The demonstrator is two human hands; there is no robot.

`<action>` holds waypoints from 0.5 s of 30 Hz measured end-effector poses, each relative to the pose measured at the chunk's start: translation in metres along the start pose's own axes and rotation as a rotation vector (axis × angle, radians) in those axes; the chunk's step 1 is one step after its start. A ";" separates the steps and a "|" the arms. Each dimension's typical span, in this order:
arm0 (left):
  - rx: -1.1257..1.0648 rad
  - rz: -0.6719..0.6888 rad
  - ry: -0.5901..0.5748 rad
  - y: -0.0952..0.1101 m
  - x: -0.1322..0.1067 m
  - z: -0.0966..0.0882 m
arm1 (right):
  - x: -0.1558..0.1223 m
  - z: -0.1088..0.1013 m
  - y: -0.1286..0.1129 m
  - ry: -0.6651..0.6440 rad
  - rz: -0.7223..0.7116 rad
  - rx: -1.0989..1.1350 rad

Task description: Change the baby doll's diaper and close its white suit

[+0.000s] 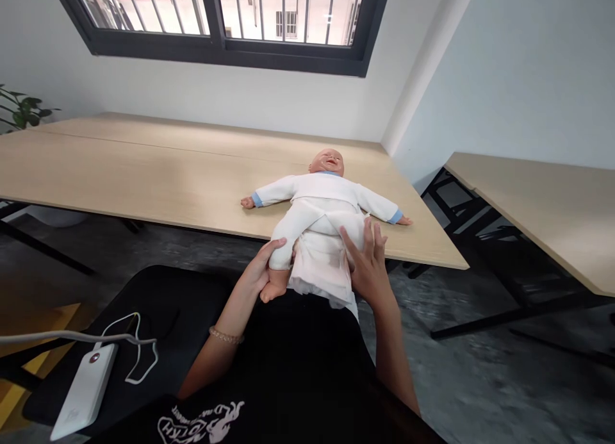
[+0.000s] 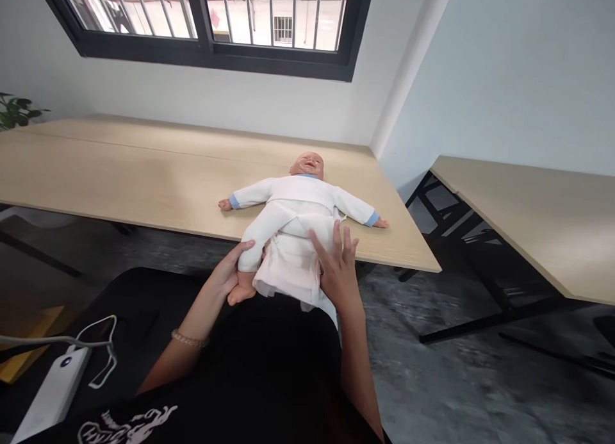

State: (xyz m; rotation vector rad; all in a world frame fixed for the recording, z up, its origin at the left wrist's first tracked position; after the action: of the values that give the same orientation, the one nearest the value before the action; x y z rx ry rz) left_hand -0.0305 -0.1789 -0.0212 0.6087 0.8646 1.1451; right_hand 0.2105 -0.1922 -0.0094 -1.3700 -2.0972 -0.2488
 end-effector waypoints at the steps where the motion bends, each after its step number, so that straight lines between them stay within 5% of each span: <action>1: -0.054 -0.029 0.003 -0.001 0.000 0.001 | 0.001 -0.002 -0.001 0.009 -0.012 0.030; 8: -0.025 0.054 -0.026 0.003 0.006 0.007 | 0.022 -0.018 -0.011 0.036 -0.196 0.299; 11: 0.070 0.065 -0.092 0.002 0.005 0.009 | 0.046 -0.022 -0.014 -0.009 -0.213 0.368; 15: 0.146 0.019 -0.134 0.001 0.001 0.012 | 0.089 -0.026 -0.014 0.102 -0.150 0.564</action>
State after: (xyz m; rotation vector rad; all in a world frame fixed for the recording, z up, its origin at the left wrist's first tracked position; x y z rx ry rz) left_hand -0.0212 -0.1772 -0.0143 0.8061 0.8339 1.0515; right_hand 0.1842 -0.1427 0.0654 -0.8494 -1.9777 0.1994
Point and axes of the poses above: each hand's wrist, its own x-axis towards the middle knuckle, its own z-axis out of the palm, y = z × x, the point moved 3 cm from there along x, towards the middle knuckle, and after that the axes turned 3 degrees about -y, right-handed, at the moved point
